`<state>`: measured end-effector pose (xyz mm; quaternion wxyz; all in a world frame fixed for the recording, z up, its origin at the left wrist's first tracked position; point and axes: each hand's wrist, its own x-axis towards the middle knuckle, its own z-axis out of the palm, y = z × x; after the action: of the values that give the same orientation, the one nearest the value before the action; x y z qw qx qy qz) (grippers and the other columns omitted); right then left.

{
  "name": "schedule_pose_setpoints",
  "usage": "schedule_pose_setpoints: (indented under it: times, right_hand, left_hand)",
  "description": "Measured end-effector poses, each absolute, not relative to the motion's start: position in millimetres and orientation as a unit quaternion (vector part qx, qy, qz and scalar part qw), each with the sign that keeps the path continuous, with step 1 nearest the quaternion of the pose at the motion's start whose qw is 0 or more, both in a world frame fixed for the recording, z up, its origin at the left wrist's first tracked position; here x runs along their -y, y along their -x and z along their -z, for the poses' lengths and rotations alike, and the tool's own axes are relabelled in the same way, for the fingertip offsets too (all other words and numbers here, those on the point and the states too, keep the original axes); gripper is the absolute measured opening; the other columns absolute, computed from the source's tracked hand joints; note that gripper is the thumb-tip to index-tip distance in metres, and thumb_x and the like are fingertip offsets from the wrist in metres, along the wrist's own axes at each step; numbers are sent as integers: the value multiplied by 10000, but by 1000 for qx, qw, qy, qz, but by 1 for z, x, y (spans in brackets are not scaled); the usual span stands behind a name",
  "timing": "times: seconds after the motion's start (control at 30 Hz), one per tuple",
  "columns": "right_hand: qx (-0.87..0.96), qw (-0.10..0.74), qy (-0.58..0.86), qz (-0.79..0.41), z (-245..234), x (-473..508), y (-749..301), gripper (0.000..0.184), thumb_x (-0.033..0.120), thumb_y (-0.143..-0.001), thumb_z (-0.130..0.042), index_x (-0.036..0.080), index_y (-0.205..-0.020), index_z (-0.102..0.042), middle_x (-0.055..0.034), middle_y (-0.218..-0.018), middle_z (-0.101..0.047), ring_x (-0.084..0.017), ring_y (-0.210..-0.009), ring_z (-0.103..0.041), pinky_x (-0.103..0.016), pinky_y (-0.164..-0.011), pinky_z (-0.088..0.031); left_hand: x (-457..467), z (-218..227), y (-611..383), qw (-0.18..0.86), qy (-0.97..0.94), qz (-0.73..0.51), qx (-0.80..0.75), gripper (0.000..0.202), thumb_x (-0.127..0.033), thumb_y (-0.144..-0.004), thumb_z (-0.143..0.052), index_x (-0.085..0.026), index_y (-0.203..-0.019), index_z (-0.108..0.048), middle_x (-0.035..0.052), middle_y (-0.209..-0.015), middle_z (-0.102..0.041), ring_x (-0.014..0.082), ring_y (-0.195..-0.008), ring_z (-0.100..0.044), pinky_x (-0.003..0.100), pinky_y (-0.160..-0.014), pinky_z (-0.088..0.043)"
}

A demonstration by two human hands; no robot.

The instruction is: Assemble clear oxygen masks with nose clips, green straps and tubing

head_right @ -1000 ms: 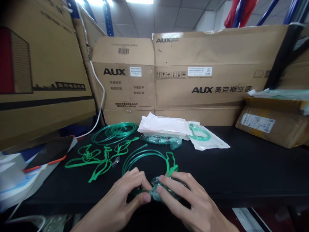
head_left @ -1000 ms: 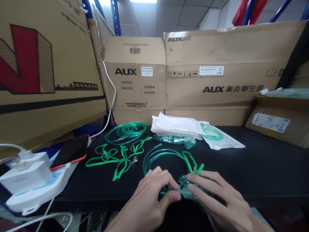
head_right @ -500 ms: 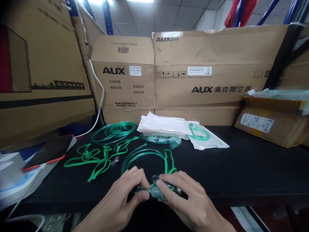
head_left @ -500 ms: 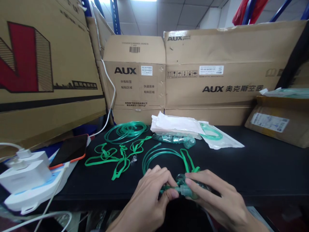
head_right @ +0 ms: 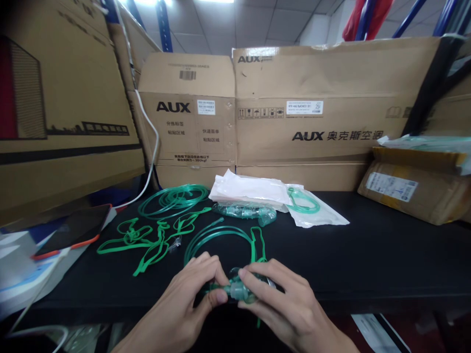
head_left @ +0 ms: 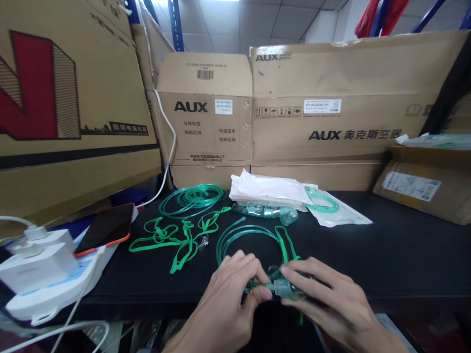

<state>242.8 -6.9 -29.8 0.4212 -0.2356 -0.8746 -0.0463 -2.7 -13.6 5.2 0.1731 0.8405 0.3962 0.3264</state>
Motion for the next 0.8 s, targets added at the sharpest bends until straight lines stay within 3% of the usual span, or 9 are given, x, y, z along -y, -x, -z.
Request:
schedule_pose_setpoints:
  times: [0.33,0.5,0.6,0.8]
  right_hand:
    - [846,452,278,-43,11,8,-233,375,242,-947,-736,217,-1305,-626,-62,-1127,-722,-159,-999,-722,-198,-889,-578]
    - [815,476,324,-67,6,10,-233,309,283,-920,-762,277,-1210,-656,3,-1005,-758,-145,-881,-745,-181,-828,-586]
    - [799,481,356,-63,5,12,-233,261,349,-902,-777,303,-1146,-697,22,-970,-780,-158,-858,-766,-176,-767,-597]
    - [783,471,395,-94,-10,8,-227,260,506,-926,-699,260,-950,-782,-12,-867,-810,-208,-743,-777,-237,-645,-620]
  left_hand:
    - [13,-1,1,167,-838,-334,-398,98,-189,-997,-529,-243,-952,-597,15,-944,-673,263,-975,-656,588,-1105,-377]
    - [9,5,-2,118,-836,-411,-345,72,-183,-1010,-570,-233,-1030,-618,15,-925,-676,223,-861,-640,419,-918,-496]
    - [7,5,-4,115,-829,-445,-318,120,-157,-1027,-554,-240,-1072,-628,7,-922,-673,185,-793,-614,314,-781,-503]
    - [5,5,-5,71,-823,-485,-287,164,-101,-1016,-572,-218,-1107,-641,18,-932,-689,179,-826,-628,292,-773,-502]
